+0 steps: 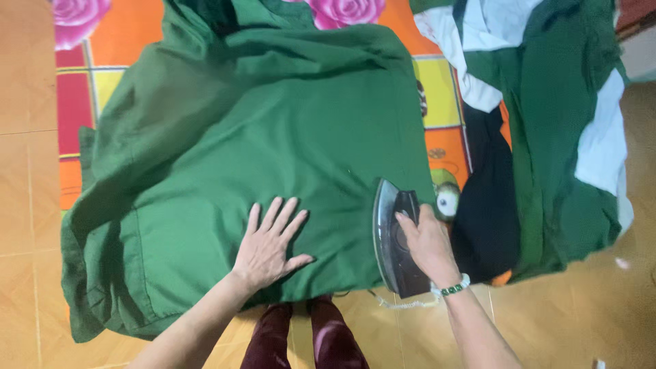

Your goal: The person irons a green shirt laid out on a bed. They use a steam iron to smooth the fabric, repeatedly adjusting the shirt's position and sleeves to ensure even coverage. The person works methodically across the shirt's surface, using one hand to hold the fabric taut while the other operates the iron.

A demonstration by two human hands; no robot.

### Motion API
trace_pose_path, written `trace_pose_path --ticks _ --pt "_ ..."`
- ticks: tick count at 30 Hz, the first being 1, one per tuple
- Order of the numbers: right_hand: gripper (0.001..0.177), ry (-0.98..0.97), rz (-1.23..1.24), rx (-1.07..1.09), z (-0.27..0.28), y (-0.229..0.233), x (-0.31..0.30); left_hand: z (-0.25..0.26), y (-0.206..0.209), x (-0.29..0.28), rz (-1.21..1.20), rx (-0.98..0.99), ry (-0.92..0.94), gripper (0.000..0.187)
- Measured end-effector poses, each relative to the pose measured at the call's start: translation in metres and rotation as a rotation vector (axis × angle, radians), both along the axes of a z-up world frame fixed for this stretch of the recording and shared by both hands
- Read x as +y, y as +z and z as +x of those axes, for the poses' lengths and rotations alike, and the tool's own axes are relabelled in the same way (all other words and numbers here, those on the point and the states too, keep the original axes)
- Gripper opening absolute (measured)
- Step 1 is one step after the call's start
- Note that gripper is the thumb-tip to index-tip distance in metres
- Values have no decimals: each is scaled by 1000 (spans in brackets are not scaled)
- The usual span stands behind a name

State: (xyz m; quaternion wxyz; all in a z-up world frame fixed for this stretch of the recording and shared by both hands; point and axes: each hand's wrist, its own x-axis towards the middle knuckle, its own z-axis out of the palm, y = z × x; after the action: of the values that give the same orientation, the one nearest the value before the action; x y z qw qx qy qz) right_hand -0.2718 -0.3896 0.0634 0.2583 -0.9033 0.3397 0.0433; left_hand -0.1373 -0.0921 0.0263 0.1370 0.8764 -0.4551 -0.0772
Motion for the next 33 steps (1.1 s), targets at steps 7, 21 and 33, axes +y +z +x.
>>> trace_pose_path --ticks 7,21,33 --pt "50 75 -177 -76 107 -39 -61 4 1 24 113 12 174 104" --pt "35 75 -46 119 26 -3 -6 1 -48 -114 -60 -174 -8 69" --pt "30 -76 47 1 195 -42 -89 26 -19 -93 44 -27 370 80"
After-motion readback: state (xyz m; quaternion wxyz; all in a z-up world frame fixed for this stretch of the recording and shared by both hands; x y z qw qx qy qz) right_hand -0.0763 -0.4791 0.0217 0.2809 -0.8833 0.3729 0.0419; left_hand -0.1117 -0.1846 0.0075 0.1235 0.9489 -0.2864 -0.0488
